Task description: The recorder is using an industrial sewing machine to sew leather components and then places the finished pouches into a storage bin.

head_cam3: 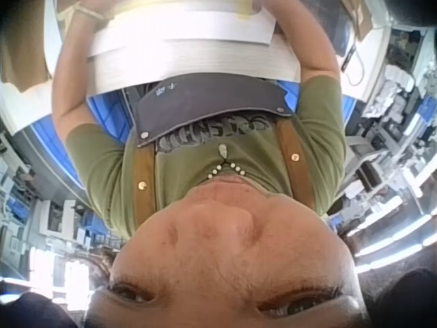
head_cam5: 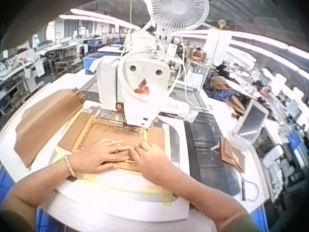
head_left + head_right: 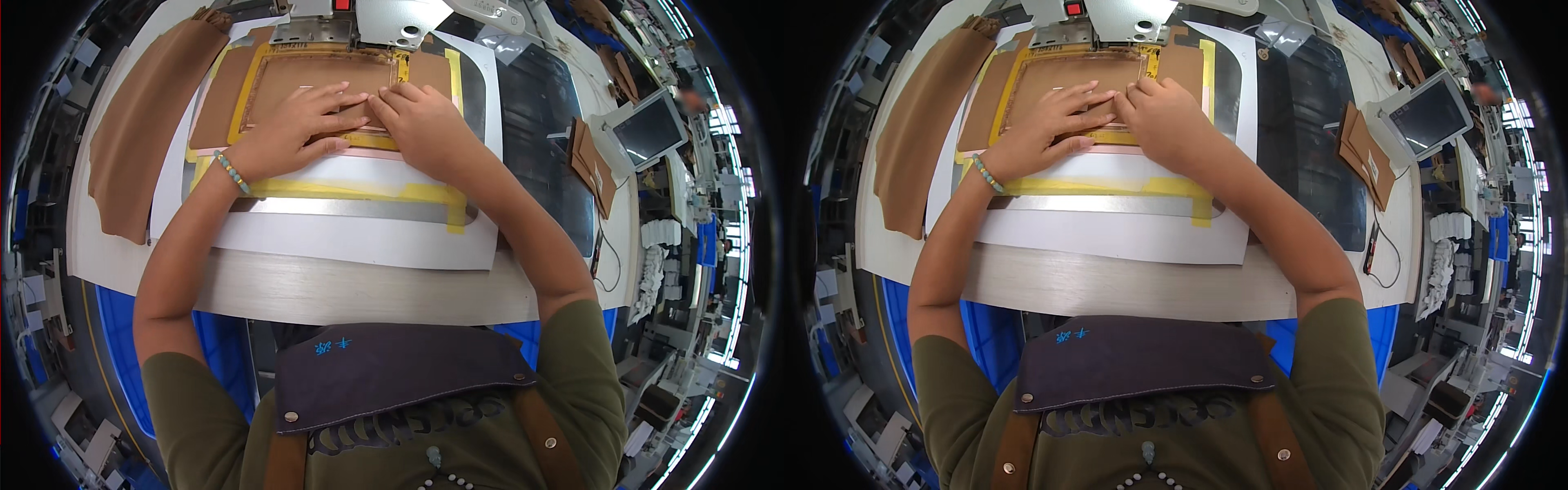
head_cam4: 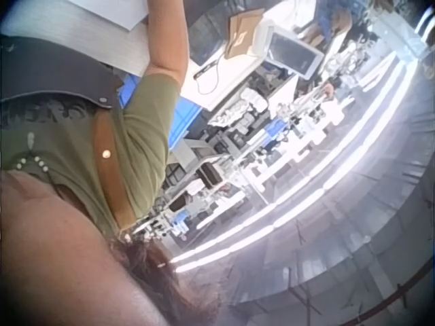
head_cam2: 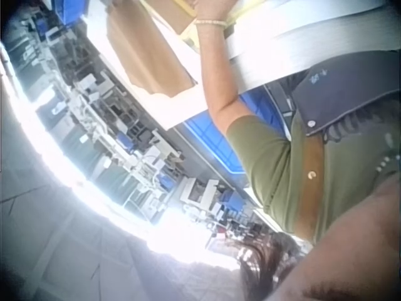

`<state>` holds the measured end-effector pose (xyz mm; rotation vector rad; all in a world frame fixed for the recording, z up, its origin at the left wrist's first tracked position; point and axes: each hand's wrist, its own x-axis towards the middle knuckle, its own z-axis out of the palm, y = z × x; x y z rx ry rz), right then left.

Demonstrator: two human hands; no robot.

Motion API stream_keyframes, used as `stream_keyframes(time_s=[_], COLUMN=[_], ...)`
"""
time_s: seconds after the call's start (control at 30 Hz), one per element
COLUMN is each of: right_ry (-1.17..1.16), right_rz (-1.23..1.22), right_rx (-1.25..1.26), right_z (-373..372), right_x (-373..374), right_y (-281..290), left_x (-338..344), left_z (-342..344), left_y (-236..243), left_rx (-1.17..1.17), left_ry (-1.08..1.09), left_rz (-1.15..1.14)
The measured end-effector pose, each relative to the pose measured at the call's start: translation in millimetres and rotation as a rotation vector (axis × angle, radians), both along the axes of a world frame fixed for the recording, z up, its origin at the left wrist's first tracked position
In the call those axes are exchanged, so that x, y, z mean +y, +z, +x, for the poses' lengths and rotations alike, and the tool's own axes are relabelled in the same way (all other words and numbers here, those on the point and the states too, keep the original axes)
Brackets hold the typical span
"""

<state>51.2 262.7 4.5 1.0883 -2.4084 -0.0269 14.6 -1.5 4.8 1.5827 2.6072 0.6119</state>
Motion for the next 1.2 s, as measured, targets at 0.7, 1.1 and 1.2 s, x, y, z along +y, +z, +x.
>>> stream_keyframes(time_s=[0.7, 1.1, 1.2], right_ry=[0.005, -0.204, -0.203], right_rz=[-0.123, -0.459, -0.479], right_rx=[-0.204, -0.255, -0.245], right_z=[38, 21, 20], right_x=[-1, 82, 83], right_y=[8, 6, -2], left_x=[5, 14, 17], left_z=[-32, -54, -59], left_y=[3, 1, 0], left_rx=[-0.038, 0.071, 0.070], left_ry=[-0.109, -0.089, -0.048], left_rz=[0.020, -0.036, -0.039])
